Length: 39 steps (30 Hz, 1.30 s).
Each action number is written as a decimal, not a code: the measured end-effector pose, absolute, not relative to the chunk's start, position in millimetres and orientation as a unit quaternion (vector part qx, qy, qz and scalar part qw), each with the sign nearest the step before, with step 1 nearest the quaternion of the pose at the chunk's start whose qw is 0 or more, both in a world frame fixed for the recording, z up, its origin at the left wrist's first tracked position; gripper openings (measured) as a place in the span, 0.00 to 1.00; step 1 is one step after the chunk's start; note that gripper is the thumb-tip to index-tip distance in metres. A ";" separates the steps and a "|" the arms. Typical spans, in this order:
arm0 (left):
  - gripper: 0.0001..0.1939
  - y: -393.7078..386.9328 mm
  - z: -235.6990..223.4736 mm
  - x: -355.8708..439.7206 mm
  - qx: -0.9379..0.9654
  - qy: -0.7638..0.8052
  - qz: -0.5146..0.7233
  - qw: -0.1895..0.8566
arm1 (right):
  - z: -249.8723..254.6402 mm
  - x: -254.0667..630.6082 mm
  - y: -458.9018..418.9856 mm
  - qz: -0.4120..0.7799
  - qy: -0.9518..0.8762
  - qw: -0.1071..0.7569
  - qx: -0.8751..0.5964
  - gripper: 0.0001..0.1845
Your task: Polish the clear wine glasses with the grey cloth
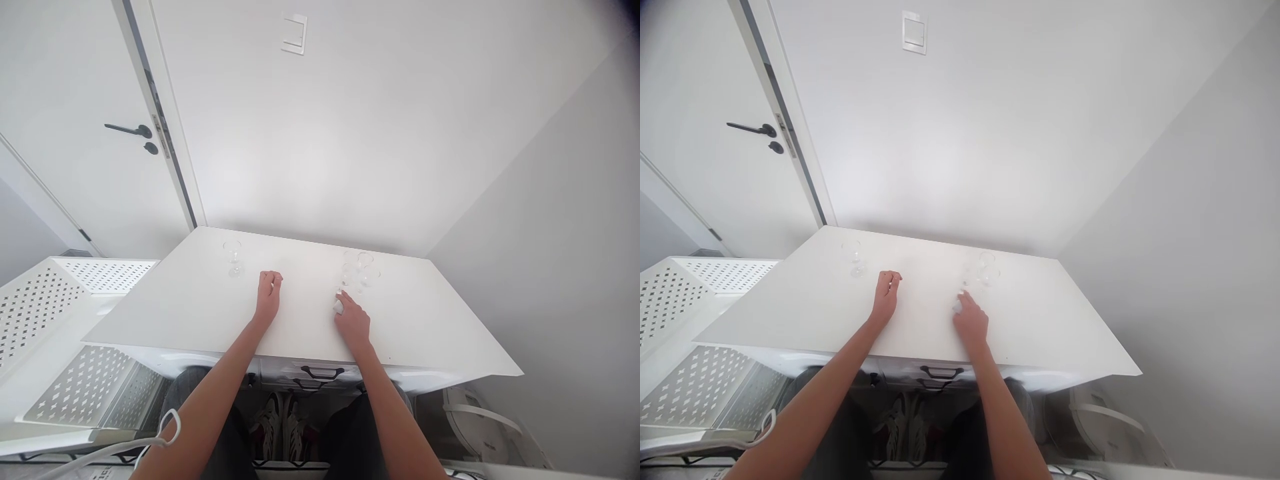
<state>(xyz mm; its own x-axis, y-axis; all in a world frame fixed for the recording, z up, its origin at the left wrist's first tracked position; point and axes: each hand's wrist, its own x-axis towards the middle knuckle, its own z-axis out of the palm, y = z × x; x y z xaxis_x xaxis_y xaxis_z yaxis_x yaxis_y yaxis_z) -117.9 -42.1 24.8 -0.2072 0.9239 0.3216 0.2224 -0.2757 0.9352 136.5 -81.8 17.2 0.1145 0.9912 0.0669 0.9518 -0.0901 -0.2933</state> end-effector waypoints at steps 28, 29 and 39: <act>0.37 10.1 26.6 -208.9 0.269 0.349 0.721 0.535 | 6.2 139.1 -87.9 0.056 -0.765 0.377 -0.519 0.22; 0.36 10.0 26.2 -209.3 0.272 0.344 0.724 0.533 | 5.9 139.7 -87.6 0.087 -0.765 0.382 -0.511 0.22; 0.31 1.7 23.3 -149.9 0.379 0.406 0.669 0.494 | 13.7 138.8 -83.8 0.507 -0.632 0.431 -0.397 0.24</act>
